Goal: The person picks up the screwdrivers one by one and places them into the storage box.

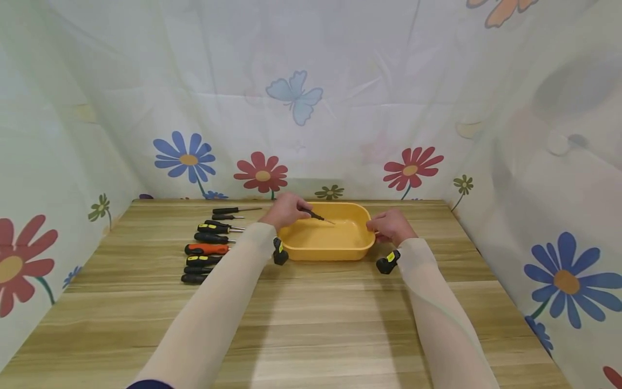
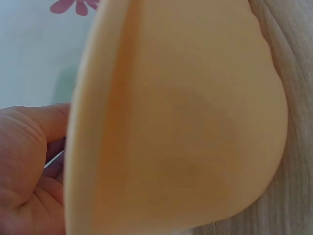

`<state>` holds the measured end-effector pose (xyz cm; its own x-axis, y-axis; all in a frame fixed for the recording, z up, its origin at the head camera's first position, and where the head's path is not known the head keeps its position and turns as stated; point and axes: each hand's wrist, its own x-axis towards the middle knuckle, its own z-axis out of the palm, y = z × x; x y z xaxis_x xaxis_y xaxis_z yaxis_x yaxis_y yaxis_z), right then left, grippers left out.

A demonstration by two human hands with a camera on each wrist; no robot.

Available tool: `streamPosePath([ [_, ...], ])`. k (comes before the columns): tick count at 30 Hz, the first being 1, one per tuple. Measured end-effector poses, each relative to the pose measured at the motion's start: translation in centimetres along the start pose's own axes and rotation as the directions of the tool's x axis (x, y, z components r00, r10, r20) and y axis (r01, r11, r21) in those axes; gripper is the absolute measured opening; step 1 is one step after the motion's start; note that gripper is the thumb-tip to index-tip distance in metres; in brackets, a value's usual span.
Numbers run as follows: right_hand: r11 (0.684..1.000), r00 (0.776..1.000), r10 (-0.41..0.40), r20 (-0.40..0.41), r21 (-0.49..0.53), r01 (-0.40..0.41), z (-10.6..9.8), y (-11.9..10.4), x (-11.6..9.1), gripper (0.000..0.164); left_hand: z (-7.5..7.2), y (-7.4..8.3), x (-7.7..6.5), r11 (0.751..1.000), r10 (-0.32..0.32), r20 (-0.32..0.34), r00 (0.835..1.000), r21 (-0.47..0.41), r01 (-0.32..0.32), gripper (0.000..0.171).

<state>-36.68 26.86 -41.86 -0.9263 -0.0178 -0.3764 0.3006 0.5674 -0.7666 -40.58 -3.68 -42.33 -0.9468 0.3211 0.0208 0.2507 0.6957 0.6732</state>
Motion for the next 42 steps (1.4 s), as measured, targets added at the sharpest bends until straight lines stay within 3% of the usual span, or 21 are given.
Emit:
streamPosePath([
  [9, 1.000, 1.000, -0.006, 0.008, -0.007, 0.006, 0.2, 0.1, -0.2, 0.042, 0.3, 0.5, -0.2, 0.999, -0.013, 0.017, 1.000, 0.050, 0.012, 0.020],
  [13, 1.000, 1.000, -0.006, 0.008, -0.014, 0.006, 0.2, 0.1, -0.3, 0.041, 0.6, 0.6, -0.1, 0.991, 0.014, 0.048, 0.999, 0.135, -0.020, 0.018],
  [21, 1.000, 1.000, -0.011, 0.014, -0.022, 0.011, 0.1, -0.1, -0.3, 0.040, 1.6, 0.6, 0.6, 0.934, 0.016, 0.143, 0.990, 0.351, -0.066, 0.011],
  [27, 1.000, 1.000, 0.001, 0.008, -0.013, -0.001, 0.0, -0.2, -0.1, 0.041, 2.1, 1.0, 0.8, 0.886, 0.017, 0.158, 0.987, 0.454, -0.088, 0.038],
  [37, 1.000, 1.000, -0.007, 0.017, -0.005, 0.007, -0.2, -0.2, -0.2, 0.042, 2.4, 0.8, 0.8, 0.852, 0.057, 0.151, 0.987, 0.508, -0.127, 0.048],
  [42, 1.000, 1.000, -0.023, 0.015, -0.005, 0.023, -0.2, -0.1, -0.4, 0.043, 2.1, 1.1, 0.3, 0.866, 0.064, 0.159, 0.985, 0.482, -0.134, 0.050],
])
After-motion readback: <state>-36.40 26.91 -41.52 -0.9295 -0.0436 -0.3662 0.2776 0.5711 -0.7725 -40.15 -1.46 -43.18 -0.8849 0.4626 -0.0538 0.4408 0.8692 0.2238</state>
